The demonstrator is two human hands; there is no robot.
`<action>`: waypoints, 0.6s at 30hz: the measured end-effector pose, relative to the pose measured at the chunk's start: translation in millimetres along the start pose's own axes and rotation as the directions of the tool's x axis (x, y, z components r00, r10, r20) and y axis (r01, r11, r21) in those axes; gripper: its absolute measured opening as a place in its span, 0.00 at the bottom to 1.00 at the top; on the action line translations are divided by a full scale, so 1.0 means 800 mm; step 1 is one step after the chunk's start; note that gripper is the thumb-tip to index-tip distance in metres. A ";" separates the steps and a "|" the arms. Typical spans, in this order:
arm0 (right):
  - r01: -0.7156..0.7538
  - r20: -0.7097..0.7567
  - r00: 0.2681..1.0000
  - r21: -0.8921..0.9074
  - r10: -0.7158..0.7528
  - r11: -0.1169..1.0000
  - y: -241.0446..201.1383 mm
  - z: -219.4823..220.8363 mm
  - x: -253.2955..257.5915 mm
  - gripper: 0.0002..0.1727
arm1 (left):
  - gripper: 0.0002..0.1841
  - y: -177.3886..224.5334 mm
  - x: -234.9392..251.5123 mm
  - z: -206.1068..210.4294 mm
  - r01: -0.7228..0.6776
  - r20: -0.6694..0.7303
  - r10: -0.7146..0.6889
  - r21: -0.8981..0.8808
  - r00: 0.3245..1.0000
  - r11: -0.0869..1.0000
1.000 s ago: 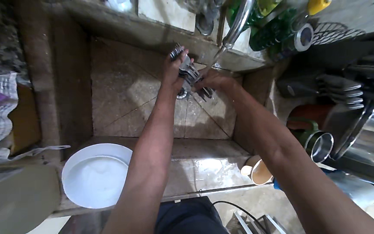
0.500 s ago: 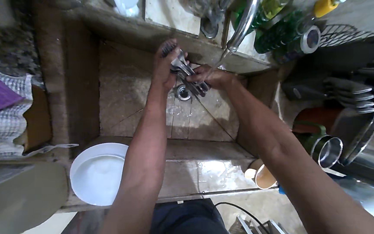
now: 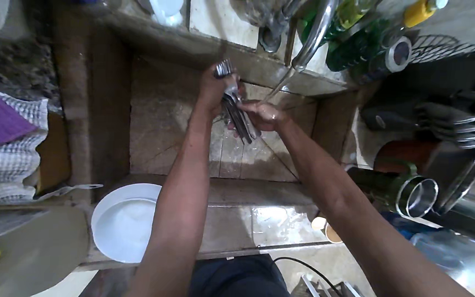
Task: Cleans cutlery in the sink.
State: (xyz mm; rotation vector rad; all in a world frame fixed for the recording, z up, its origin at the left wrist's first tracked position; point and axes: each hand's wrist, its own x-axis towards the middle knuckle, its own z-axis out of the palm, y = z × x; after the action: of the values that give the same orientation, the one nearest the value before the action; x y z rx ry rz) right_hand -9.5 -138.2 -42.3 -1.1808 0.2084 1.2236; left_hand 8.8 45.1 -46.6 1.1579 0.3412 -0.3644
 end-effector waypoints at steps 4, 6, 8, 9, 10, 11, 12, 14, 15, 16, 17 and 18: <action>-0.013 -0.019 1.000 0.129 0.016 0.992 0.040 -0.005 -0.013 0.25 | 0.14 -0.044 -0.002 0.025 0.065 0.117 -0.062 -0.025 0.991 0.998; -0.008 -0.027 1.000 0.189 0.013 0.982 0.059 -0.004 -0.022 0.24 | 0.18 -0.067 -0.003 0.033 0.124 0.131 -0.116 -0.051 0.985 0.991; 0.001 -0.040 0.999 0.242 0.009 0.970 0.072 -0.007 -0.029 0.27 | 0.17 -0.080 -0.005 0.044 0.194 0.113 -0.186 -0.061 0.976 0.979; 0.001 -0.072 0.997 0.248 0.017 0.969 0.076 -0.007 -0.035 0.28 | 0.16 -0.086 -0.006 0.048 0.218 0.122 -0.209 -0.065 0.970 0.974; -0.011 -0.126 0.991 0.240 0.042 0.971 0.077 -0.004 -0.039 0.28 | 0.15 -0.092 -0.006 0.049 0.235 0.136 -0.225 -0.062 0.965 0.970; -0.029 -0.192 0.979 0.222 0.073 0.974 0.076 0.000 -0.043 0.27 | 0.14 -0.097 -0.007 0.050 0.245 0.143 -0.236 -0.051 0.961 0.968; -0.046 -0.252 0.963 0.213 0.100 0.976 0.076 0.004 -0.045 0.27 | 0.14 -0.100 -0.009 0.049 0.260 0.152 -0.250 -0.052 0.956 0.964; -0.036 -0.318 0.943 0.204 0.101 0.978 0.078 0.005 -0.047 0.25 | 0.14 -0.105 -0.011 0.048 0.297 0.186 -0.276 -0.097 0.943 0.950; -0.013 -0.340 0.937 0.208 0.085 0.978 0.082 0.006 -0.047 0.24 | 0.15 -0.107 -0.013 0.046 0.313 0.203 -0.287 -0.111 0.936 0.943; 0.007 -0.353 0.933 0.214 0.071 0.977 0.086 0.009 -0.048 0.23 | 0.16 -0.110 -0.013 0.043 0.318 0.213 -0.291 -0.108 0.933 0.942; 0.017 -0.369 0.927 0.220 0.067 0.975 0.088 0.013 -0.049 0.22 | 0.16 -0.110 -0.014 0.042 0.316 0.208 -0.292 -0.092 0.934 0.944; 0.020 -0.395 0.916 0.226 0.073 0.974 0.088 0.017 -0.050 0.22 | 0.17 -0.111 -0.014 0.043 0.307 0.195 -0.288 -0.073 0.938 0.949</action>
State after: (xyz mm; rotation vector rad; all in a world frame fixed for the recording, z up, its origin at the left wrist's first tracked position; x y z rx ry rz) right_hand -88.1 -160.8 -49.8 -1.2197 0.6577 0.9387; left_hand -38.3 -17.6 -101.8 0.9637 0.3710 -0.7071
